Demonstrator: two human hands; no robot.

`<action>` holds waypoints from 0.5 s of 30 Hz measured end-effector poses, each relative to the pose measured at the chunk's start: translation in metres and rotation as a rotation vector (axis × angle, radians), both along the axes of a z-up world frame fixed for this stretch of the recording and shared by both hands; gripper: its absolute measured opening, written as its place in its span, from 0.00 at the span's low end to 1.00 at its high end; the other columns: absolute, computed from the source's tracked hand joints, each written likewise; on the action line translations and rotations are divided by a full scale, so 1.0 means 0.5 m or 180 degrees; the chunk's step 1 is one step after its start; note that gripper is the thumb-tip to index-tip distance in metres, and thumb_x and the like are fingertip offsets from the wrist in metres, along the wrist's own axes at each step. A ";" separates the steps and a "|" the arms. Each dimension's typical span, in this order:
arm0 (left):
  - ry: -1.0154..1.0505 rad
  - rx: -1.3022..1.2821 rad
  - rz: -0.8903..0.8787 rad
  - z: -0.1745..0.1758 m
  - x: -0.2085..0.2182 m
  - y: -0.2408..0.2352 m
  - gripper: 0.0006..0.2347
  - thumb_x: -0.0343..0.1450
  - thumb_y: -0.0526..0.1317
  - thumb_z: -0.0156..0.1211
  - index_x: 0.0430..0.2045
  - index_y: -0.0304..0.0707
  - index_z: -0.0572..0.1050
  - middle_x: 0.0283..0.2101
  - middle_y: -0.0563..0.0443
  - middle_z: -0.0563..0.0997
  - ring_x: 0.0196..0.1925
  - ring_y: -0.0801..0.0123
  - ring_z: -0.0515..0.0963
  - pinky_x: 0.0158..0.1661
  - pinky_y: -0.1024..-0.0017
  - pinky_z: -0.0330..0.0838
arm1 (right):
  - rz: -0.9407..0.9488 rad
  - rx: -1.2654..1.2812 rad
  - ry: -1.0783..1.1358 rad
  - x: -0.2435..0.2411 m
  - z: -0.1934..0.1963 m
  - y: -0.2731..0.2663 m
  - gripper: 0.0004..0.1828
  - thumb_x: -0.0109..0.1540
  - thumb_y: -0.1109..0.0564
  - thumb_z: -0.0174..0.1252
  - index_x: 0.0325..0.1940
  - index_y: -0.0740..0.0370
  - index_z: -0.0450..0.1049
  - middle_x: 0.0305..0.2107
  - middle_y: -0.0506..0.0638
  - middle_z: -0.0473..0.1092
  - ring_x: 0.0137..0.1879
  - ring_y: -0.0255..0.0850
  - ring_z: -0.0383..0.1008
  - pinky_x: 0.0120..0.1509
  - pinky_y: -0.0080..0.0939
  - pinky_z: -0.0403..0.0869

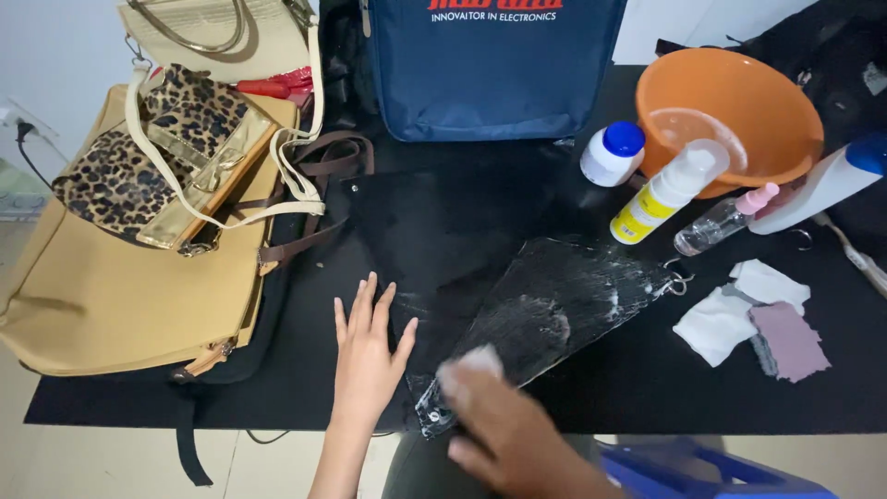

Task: The person is applying a liquid from a bottle and using a white cloth to polish or clean a black leather sheet on a workbench.

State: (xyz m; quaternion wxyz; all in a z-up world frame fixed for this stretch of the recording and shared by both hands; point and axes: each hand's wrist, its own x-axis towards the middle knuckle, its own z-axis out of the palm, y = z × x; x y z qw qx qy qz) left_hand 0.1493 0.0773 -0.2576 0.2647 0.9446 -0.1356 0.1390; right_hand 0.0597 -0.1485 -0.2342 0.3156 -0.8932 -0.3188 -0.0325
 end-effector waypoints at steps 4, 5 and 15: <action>0.0055 -0.0021 -0.0021 0.001 0.001 0.002 0.22 0.75 0.47 0.52 0.63 0.35 0.67 0.72 0.35 0.61 0.76 0.49 0.57 0.71 0.41 0.42 | 0.0411 0.0178 -0.0337 0.002 -0.014 -0.025 0.29 0.66 0.54 0.58 0.69 0.67 0.63 0.62 0.64 0.67 0.69 0.58 0.68 0.74 0.56 0.65; 0.0060 -0.0030 -0.0032 0.001 -0.002 0.001 0.22 0.75 0.47 0.52 0.63 0.35 0.67 0.72 0.35 0.61 0.76 0.49 0.57 0.71 0.41 0.42 | 0.0400 0.0169 -0.0331 0.014 -0.018 -0.044 0.29 0.66 0.54 0.58 0.69 0.67 0.63 0.62 0.64 0.67 0.69 0.58 0.68 0.74 0.56 0.65; 0.0216 -0.0011 0.0028 0.002 0.006 -0.001 0.23 0.74 0.49 0.53 0.64 0.39 0.66 0.73 0.39 0.60 0.76 0.50 0.56 0.71 0.41 0.41 | -0.0343 0.0135 0.0341 0.042 -0.041 -0.064 0.42 0.59 0.56 0.69 0.74 0.66 0.59 0.71 0.64 0.58 0.78 0.58 0.55 0.78 0.54 0.53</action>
